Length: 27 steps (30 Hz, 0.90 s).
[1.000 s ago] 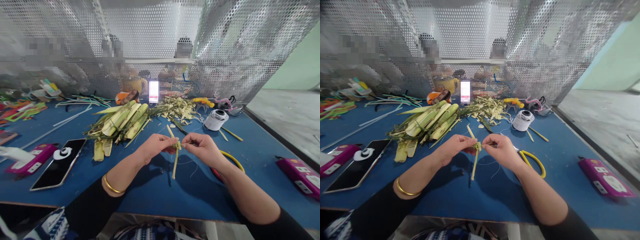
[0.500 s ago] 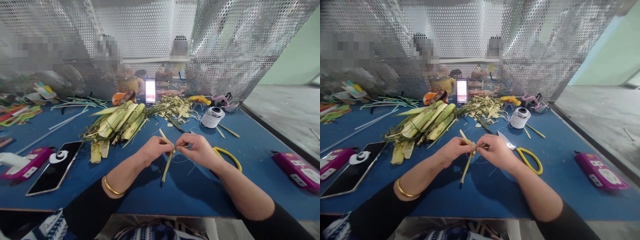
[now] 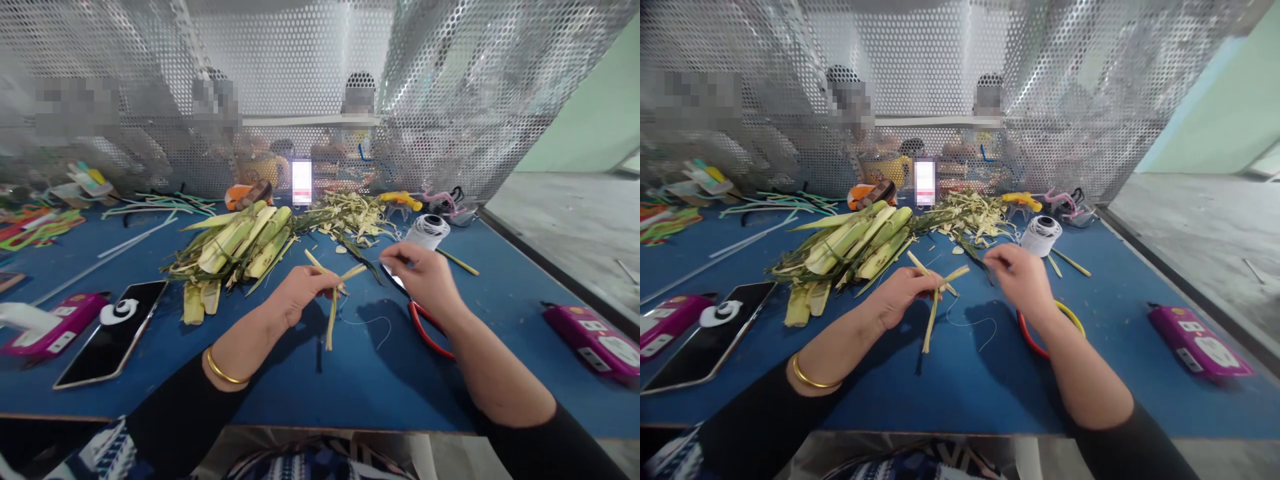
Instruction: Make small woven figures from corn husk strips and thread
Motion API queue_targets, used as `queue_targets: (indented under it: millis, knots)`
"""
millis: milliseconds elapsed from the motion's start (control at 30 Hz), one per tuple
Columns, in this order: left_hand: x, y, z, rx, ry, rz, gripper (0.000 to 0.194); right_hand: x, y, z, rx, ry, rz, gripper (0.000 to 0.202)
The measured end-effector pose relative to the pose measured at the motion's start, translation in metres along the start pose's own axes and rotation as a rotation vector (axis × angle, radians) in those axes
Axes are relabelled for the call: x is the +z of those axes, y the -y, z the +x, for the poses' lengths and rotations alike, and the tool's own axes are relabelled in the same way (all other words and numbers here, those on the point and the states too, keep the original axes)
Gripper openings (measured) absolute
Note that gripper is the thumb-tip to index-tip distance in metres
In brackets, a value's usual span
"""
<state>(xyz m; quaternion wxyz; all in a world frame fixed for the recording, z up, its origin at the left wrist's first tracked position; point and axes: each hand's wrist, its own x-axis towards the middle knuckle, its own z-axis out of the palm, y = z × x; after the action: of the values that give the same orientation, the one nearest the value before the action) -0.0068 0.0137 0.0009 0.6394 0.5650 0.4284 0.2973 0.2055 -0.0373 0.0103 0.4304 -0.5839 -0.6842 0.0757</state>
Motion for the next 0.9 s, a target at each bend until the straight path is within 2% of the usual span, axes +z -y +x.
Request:
queue_targets:
  millis: [33, 67, 200, 267, 400, 533, 600, 667, 767, 900]
  knots:
    - [-0.001, 0.000, 0.002, -0.006, -0.052, -0.023, 0.013, -0.001, -0.001, 0.000, 0.049, -0.015, -0.030, 0.011]
    - [-0.002, 0.001, 0.003, -0.016, -0.100, -0.045, 0.014, -0.001, -0.001, 0.000, 0.079, 0.043, -0.043, 0.009]
    - [-0.002, -0.001, 0.004, -0.055, -0.176, -0.125, 0.017, 0.013, 0.007, -0.009, 0.072, 0.615, -0.039, 0.006]
    - [-0.002, -0.003, 0.003, -0.072, -0.175, -0.146, 0.018, 0.025, 0.012, -0.015, 0.044, 0.708, -0.108, 0.011]
    - [-0.004, -0.005, 0.001, -0.116, -0.108, -0.126, 0.018, 0.039, 0.016, -0.023, -0.037, 0.704, -0.145, 0.010]
    - [-0.008, -0.006, 0.001, -0.128, -0.031, -0.076, 0.017, 0.035, 0.013, -0.021, -0.051, 0.670, -0.105, 0.012]
    - [-0.008, -0.006, 0.001, -0.120, -0.019, -0.057, 0.016, 0.030, 0.011, -0.018, 0.019, 0.598, 0.003, 0.009]
    - [-0.007, -0.005, 0.001, -0.112, -0.020, -0.036, 0.017, 0.026, 0.008, -0.014, 0.164, 0.542, 0.207, 0.009]
    - [-0.005, -0.004, 0.000, -0.107, -0.024, -0.016, 0.020, 0.023, 0.007, -0.011, 0.386, 0.529, 0.499, 0.017]
    - [-0.002, -0.001, -0.001, -0.130, 0.064, -0.110, 0.024, 0.025, 0.011, -0.010, 0.491, 0.530, 0.640, 0.027]
